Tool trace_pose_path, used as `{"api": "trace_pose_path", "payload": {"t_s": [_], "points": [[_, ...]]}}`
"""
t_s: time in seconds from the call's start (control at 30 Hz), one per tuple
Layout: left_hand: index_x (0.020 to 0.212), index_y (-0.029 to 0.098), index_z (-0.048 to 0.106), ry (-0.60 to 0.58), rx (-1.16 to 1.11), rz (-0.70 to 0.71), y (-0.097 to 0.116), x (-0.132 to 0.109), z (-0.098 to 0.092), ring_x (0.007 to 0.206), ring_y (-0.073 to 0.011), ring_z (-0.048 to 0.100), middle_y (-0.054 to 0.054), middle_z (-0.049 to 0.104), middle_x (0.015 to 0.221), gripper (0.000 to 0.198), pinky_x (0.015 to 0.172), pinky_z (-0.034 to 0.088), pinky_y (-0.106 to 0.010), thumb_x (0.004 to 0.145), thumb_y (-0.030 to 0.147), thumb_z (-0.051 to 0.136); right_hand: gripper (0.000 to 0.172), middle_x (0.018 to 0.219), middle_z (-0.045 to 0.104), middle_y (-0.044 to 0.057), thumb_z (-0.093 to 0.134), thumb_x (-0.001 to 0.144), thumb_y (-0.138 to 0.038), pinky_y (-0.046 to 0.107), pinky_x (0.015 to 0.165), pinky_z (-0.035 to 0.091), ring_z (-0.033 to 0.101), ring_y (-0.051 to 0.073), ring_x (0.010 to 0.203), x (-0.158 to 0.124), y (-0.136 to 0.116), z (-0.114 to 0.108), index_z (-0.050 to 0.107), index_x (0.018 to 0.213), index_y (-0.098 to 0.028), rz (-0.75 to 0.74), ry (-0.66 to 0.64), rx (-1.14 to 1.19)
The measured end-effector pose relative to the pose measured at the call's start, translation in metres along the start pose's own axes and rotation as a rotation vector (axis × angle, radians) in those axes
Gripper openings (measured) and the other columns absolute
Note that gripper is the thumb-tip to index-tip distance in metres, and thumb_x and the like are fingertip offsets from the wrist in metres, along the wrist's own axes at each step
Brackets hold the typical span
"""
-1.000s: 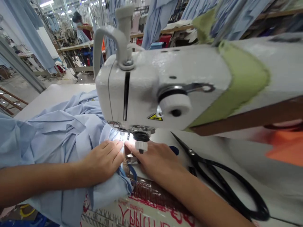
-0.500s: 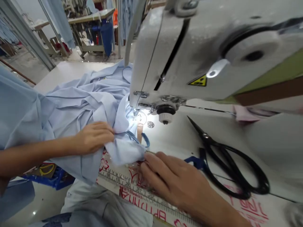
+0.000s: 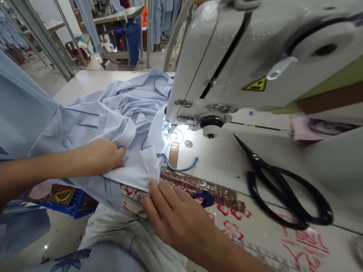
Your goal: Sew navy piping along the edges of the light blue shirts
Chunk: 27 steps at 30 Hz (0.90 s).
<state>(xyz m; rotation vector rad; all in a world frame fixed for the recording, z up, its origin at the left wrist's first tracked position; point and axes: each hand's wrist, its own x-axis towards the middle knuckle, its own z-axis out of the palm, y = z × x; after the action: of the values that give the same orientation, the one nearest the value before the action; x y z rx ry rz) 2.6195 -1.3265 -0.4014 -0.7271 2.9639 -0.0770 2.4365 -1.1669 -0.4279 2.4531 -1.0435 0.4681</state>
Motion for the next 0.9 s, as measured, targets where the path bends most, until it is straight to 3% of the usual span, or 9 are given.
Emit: {"api": "trace_pose_path", "payload": {"t_s": [0.1, 0.17, 0.27, 0.37, 0.5, 0.6, 0.67, 0.73, 0.9], "points": [[0.082, 0.009, 0.06, -0.025, 0.194, -0.045, 0.004, -0.013, -0.004, 0.057, -0.0227, 0.062, -0.009, 0.064, 0.066, 0.029, 0.052, 0.048, -0.032, 0.081, 0.038, 0.06, 0.026, 0.09, 0.068, 0.017, 0.039, 0.081, -0.002, 0.034, 0.063, 0.047, 0.061, 0.023, 0.075, 0.004, -0.015, 0.003, 0.062, 0.092, -0.005, 0.061, -0.057, -0.054], [0.093, 0.009, 0.058, 0.18, 0.222, 0.059, 0.016, -0.029, -0.001, 0.087, -0.029, 0.064, -0.015, 0.066, 0.094, 0.03, 0.071, 0.053, -0.039, 0.083, 0.037, 0.058, 0.031, 0.101, 0.065, 0.021, 0.039, 0.08, -0.002, 0.035, 0.065, 0.046, 0.062, 0.024, 0.08, -0.001, -0.023, 0.004, 0.059, 0.104, -0.002, 0.106, -0.087, -0.074], [0.117, 0.012, 0.047, 0.416, 0.11, 0.185, 0.017, -0.054, 0.02, 0.129, -0.0372, 0.034, -0.017, 0.047, 0.131, 0.045, 0.102, 0.034, -0.057, 0.084, 0.042, 0.055, 0.036, 0.118, 0.056, 0.024, 0.042, 0.079, -0.004, 0.035, 0.066, 0.046, 0.061, 0.024, 0.084, -0.013, -0.034, 0.003, 0.056, 0.113, -0.001, 0.196, -0.164, -0.076], [0.135, 0.005, 0.027, 0.323, 0.027, -0.051, -0.028, -0.058, 0.038, 0.134, -0.0423, 0.019, -0.025, 0.031, 0.141, 0.07, 0.103, 0.028, -0.062, 0.085, 0.05, 0.049, 0.036, 0.123, 0.052, 0.023, 0.044, 0.078, -0.003, 0.034, 0.065, 0.046, 0.061, 0.022, 0.082, -0.018, -0.041, 0.002, 0.057, 0.112, -0.003, 0.237, -0.181, -0.055], [0.129, 0.006, 0.037, 0.28, 0.095, -0.137, -0.083, -0.031, 0.014, 0.132, -0.0396, 0.023, -0.016, 0.039, 0.136, 0.042, 0.103, 0.025, -0.063, 0.091, 0.025, 0.036, 0.033, 0.121, 0.053, 0.025, 0.042, 0.078, -0.002, 0.034, 0.064, 0.046, 0.062, 0.023, 0.081, -0.014, -0.041, 0.005, 0.06, 0.106, -0.004, 0.282, -0.112, -0.021], [0.112, 0.006, 0.053, 0.342, 0.056, 0.074, -0.045, -0.004, -0.019, 0.128, -0.0296, 0.031, -0.012, 0.047, 0.125, 0.032, 0.105, 0.033, -0.048, 0.089, 0.017, 0.033, 0.033, 0.12, 0.053, 0.025, 0.042, 0.079, -0.003, 0.031, 0.062, 0.047, 0.063, 0.022, 0.08, -0.009, -0.038, 0.005, 0.06, 0.106, -0.004, 0.226, -0.152, -0.006], [0.099, 0.007, 0.061, 0.211, -0.025, 0.23, 0.001, 0.016, -0.027, 0.114, -0.0272, 0.046, -0.011, 0.057, 0.107, 0.033, 0.098, 0.04, -0.042, 0.088, 0.034, 0.045, 0.032, 0.117, 0.055, 0.025, 0.04, 0.079, -0.001, 0.031, 0.061, 0.047, 0.063, 0.022, 0.078, -0.008, -0.037, 0.004, 0.061, 0.103, -0.003, 0.223, -0.132, -0.009], [0.088, 0.007, 0.064, 0.059, 0.013, 0.201, 0.037, 0.038, -0.023, 0.098, -0.0284, 0.054, -0.012, 0.062, 0.092, 0.048, 0.085, 0.045, -0.043, 0.082, 0.053, 0.053, 0.032, 0.115, 0.056, 0.025, 0.04, 0.078, 0.0, 0.032, 0.059, 0.047, 0.064, 0.023, 0.077, -0.009, -0.038, 0.005, 0.061, 0.102, -0.003, 0.234, -0.114, 0.005], [0.073, 0.012, 0.065, -0.116, 0.028, 0.155, 0.046, 0.067, -0.008, 0.081, -0.0238, 0.057, -0.009, 0.064, 0.075, 0.047, 0.072, 0.042, -0.036, 0.074, 0.058, 0.061, 0.032, 0.115, 0.055, 0.028, 0.039, 0.078, 0.001, 0.034, 0.056, 0.045, 0.063, 0.026, 0.075, -0.012, -0.041, 0.008, 0.059, 0.102, -0.001, 0.285, -0.039, 0.027]]}}
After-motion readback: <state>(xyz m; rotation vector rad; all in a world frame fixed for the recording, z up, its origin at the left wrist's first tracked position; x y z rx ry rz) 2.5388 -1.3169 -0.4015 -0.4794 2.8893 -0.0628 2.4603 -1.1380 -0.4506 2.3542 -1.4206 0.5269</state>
